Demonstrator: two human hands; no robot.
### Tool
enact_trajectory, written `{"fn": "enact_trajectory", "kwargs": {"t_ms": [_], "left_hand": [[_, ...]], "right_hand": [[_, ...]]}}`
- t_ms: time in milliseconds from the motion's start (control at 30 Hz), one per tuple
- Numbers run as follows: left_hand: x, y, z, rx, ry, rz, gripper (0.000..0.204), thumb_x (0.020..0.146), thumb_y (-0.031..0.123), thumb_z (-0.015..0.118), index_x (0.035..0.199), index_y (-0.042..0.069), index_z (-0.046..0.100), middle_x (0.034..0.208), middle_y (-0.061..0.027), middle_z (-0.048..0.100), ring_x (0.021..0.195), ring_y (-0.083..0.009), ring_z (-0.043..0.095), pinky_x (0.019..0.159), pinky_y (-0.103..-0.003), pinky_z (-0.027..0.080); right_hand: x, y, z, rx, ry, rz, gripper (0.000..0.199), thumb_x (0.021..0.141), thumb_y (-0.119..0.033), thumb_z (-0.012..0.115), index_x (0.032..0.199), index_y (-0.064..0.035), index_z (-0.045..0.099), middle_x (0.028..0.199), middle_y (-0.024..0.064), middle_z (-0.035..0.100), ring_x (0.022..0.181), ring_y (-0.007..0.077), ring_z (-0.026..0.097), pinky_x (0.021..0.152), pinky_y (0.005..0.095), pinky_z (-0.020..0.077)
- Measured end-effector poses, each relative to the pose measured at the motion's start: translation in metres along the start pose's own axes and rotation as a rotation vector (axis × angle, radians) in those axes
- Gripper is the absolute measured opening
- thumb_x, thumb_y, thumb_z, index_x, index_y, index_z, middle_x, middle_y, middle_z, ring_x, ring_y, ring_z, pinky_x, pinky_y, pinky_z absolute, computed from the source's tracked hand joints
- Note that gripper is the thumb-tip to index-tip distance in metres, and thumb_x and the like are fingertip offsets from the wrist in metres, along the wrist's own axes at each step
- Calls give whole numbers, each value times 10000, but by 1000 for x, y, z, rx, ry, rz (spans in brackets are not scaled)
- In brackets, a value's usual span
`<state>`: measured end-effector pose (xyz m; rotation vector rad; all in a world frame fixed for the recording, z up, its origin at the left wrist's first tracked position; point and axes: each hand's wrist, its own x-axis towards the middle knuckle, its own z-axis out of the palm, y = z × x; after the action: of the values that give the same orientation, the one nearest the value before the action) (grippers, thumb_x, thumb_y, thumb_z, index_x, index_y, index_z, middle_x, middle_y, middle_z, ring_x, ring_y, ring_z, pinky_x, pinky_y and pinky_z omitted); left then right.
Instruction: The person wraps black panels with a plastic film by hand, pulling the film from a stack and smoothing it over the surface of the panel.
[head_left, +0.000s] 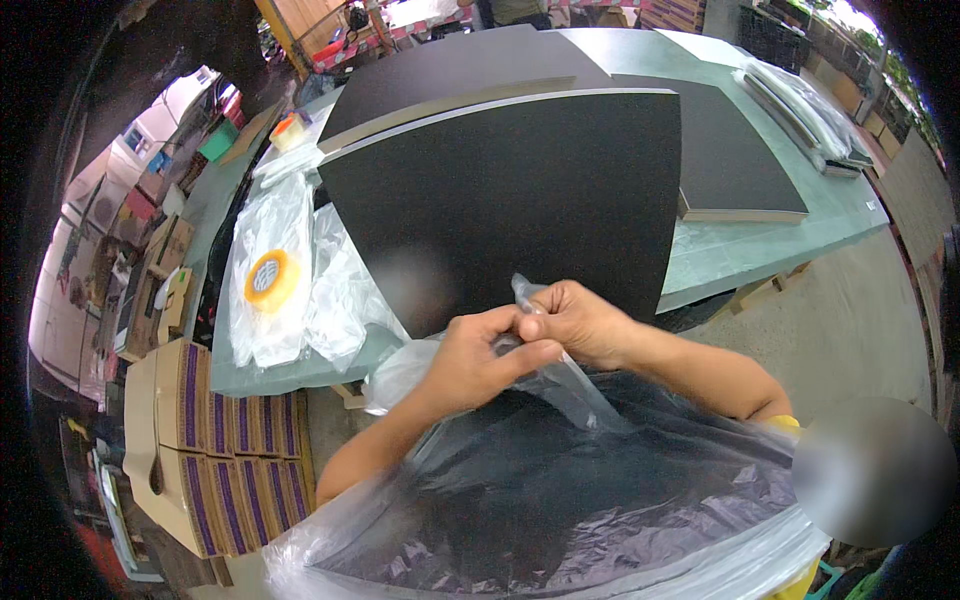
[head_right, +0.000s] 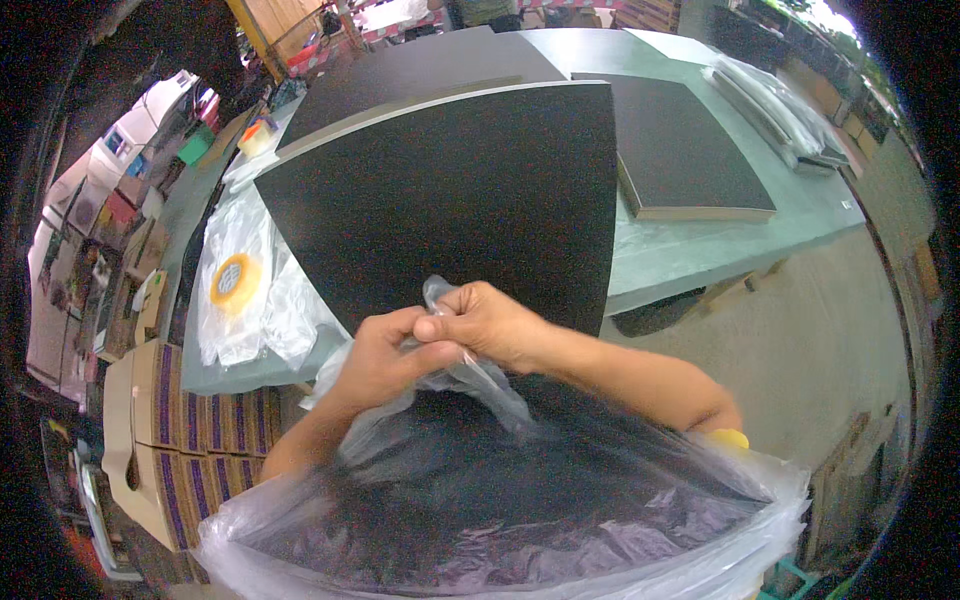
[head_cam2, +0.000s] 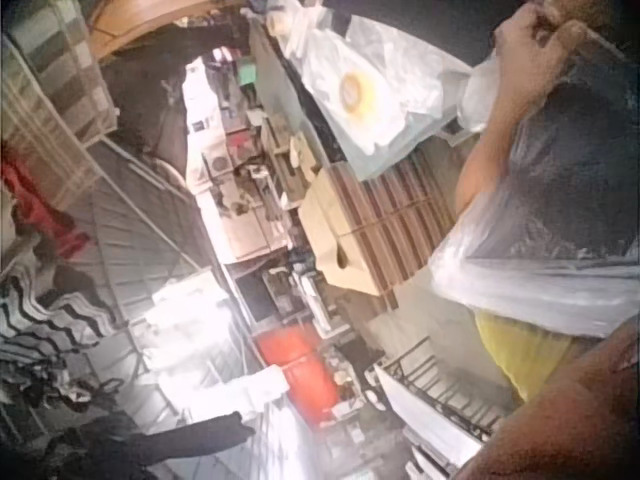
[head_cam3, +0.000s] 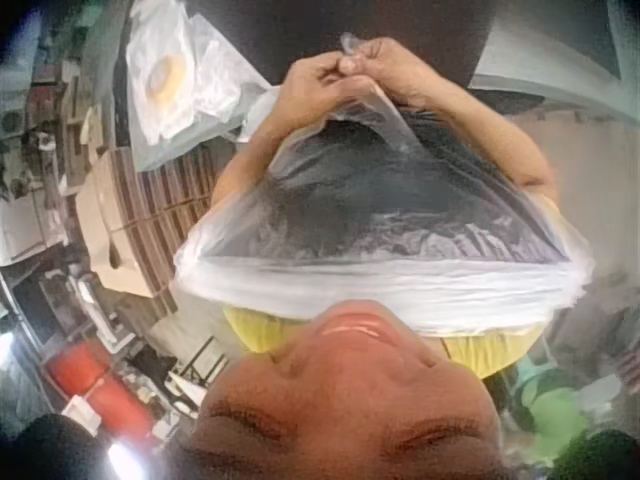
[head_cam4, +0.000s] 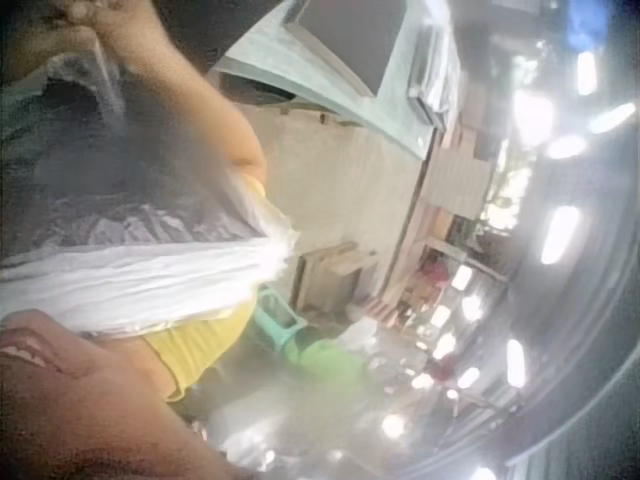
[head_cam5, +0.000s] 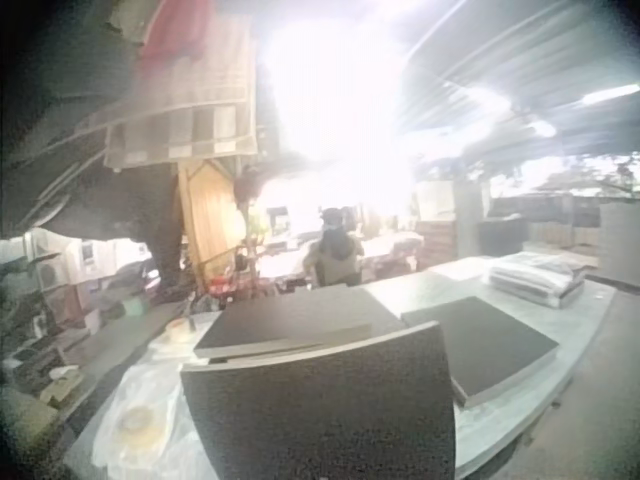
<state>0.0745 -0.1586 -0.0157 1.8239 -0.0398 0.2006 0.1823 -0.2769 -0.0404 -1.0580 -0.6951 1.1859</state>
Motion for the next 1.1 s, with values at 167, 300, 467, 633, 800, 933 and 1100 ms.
{"fn": "enact_trajectory", "kwargs": {"t_ms": [167, 300, 467, 633, 800, 933, 1100], "left_hand": [[-4, -9, -12, -194, -38, -213, 241, 813, 236, 552, 697, 25, 556, 595, 15, 506, 547, -33, 416, 494, -191, 328], [-7, -9, -17, -110, 12, -188, 221, 814, 208, 539, 695, 24, 565, 597, 7, 525, 552, -42, 436, 495, -200, 343], [-45, -81, -112, 560, 369, -282, 152, 734, 147, 539, 729, 15, 614, 619, -28, 569, 588, -101, 515, 563, -246, 415], [-37, 1, -147, 705, 1112, 171, 101, 795, 67, 506, 855, -11, 525, 850, -94, 564, 769, -156, 511, 726, -273, 405], [-28, 16, -4, 795, -276, 148, 316, 758, 234, 597, 1007, 62, 509, 902, -136, 572, 843, -263, 566, 696, -325, 459], [-21, 11, -13, 316, -166, -87, 225, 788, 201, 572, 933, 34, 537, 783, -91, 579, 727, -182, 558, 634, -285, 428], [-18, 8, -15, 179, -115, 181, 185, 832, 183, 519, 814, 7, 573, 769, -52, 574, 709, -111, 521, 636, -258, 411]], "right_hand": [[-3, -2, -10, 386, 0, 0, 346, 797, -382, 556, 628, -82, 523, 506, -27, 462, 431, 61, 402, 420, 195, 324], [-5, -12, -15, 270, -7, -33, 239, 826, -278, 530, 722, -62, 526, 631, 27, 530, 536, 105, 494, 509, 223, 413], [-39, -46, -70, 652, -52, -368, 116, 814, -156, 535, 760, -58, 510, 758, 70, 589, 679, 125, 565, 623, 249, 462], [-49, -40, -48, -146, 128, -147, 145, 779, -128, 577, 775, 12, 616, 757, 59, 580, 676, 112, 535, 642, 238, 439], [-38, -73, 1, -317, -49, -506, 221, 715, -151, 657, 866, 3, 607, 1067, 103, 487, 978, 167, 455, 871, 290, 340], [-39, -76, 9, -578, 214, -878, 661, 581, -348, 753, 1108, -48, 488, 1198, 145, 392, 1139, 259, 364, 948, 376, 285], [-23, -56, -5, -585, 89, -387, 186, 783, -184, 572, 872, -21, 576, 852, 87, 589, 852, 179, 554, 748, 332, 443]]}}
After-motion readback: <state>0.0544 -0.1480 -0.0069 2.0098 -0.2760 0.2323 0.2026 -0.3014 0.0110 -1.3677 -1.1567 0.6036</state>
